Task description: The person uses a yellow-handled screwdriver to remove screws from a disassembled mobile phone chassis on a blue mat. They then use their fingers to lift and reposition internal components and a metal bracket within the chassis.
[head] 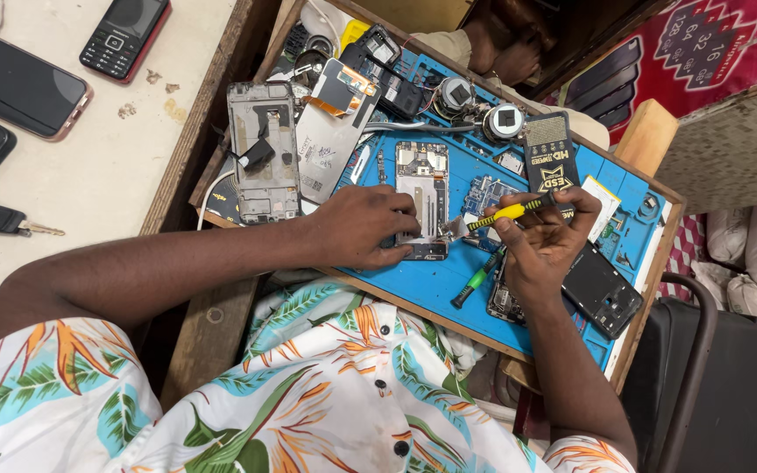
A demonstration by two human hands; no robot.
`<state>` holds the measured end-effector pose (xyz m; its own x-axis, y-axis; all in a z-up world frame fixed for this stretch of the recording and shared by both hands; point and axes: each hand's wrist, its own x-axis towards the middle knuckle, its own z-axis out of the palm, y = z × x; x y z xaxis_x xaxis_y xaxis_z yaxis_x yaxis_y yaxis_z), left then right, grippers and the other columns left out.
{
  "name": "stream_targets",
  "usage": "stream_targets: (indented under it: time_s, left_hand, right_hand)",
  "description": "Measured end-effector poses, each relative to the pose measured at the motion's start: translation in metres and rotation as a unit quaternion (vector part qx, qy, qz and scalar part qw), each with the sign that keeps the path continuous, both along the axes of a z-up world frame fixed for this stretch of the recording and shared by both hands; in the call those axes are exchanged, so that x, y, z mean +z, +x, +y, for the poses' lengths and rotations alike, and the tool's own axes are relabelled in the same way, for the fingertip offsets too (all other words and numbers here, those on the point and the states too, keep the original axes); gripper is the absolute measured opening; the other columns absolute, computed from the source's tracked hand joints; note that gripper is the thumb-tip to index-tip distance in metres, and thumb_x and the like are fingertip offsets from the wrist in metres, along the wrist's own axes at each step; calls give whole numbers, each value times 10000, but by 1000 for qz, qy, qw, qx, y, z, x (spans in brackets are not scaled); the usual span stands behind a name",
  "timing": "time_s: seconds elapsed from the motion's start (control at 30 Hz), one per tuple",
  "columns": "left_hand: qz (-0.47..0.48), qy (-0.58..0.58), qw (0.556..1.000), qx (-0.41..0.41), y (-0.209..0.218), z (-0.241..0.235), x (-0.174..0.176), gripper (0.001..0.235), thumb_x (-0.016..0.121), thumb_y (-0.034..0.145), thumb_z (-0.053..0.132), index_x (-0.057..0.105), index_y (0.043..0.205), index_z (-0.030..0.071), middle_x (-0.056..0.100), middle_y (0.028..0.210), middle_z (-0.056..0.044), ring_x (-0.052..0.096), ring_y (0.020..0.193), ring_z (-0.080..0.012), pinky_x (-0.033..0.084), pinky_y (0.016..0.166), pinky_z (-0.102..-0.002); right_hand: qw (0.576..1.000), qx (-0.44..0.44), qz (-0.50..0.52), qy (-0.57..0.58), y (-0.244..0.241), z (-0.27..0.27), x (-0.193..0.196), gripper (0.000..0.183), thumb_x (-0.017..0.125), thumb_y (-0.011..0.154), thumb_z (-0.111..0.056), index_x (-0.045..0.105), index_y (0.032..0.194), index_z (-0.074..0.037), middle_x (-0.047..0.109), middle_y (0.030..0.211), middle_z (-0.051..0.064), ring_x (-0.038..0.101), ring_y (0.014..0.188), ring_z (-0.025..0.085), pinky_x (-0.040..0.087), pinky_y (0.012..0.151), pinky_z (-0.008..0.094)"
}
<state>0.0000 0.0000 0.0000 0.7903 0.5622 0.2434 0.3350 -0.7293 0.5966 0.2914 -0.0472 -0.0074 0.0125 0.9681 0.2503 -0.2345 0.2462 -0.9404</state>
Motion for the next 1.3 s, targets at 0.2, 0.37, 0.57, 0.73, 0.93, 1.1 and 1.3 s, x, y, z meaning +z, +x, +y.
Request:
stream_targets:
  time_s: [0.2,0.37,0.57,0.73,0.93,1.1,1.3]
  left_hand:
    - [9,-5,1000,-2,-1,0,5,283,704,899,338,730,1031,89,662,1028,-82,660,964,-303,557,716,-460]
    - [-46,48,998,-8,2,-3,-30,310,714,885,325,716,1072,78,652,1084,-112,650,1015,-346,561,758,-470]
    - [-20,59,998,-4,-3,-1,-38,283,723,933,333,725,1073,87,659,1073,-82,649,960,-289,556,688,-440]
    - [-20,77,997,-1,-3,-1,-33,289,729,918,340,724,1063,90,662,1078,-68,650,975,-284,551,669,-435]
    - [-1,71,997,-2,-3,-1,-32,346,733,929,421,730,1058,100,662,1086,-61,645,974,-275,550,653,-432]
    - [16,84,996,-3,-3,-1,-33,403,748,899,475,739,1060,106,663,1101,-63,645,972,-269,549,622,-422]
    - [17,90,996,1,-2,-2,-34,396,753,887,466,741,1064,111,664,1116,-58,647,975,-264,555,631,-420]
  right_hand:
    - [1000,3,-4,9,-4,-1,6,602,774,988,77,349,1336,-170,688,1146,176,718,1048,268,617,958,404]
    - [1000,6,7,27,4,-7,-16,626,792,996,80,342,1344,-181,677,1185,141,715,1108,266,642,990,436]
    - [997,6,-62,51,10,-2,-22,614,764,1012,91,346,1362,-192,686,1148,158,716,1103,222,671,962,418]
    - [993,35,-98,50,7,-2,-18,606,754,991,98,351,1336,-193,684,1136,175,732,1045,215,672,926,376]
    - [986,75,-131,75,14,1,-17,569,779,1018,105,394,1346,-156,692,1150,177,732,1096,191,675,927,331]
    - [982,81,-147,84,18,5,-21,587,792,1000,114,415,1366,-147,681,1137,168,736,1092,191,679,888,314]
    - [982,87,-147,82,19,4,-22,576,793,1005,113,416,1353,-148,682,1133,162,735,1080,185,677,888,308]
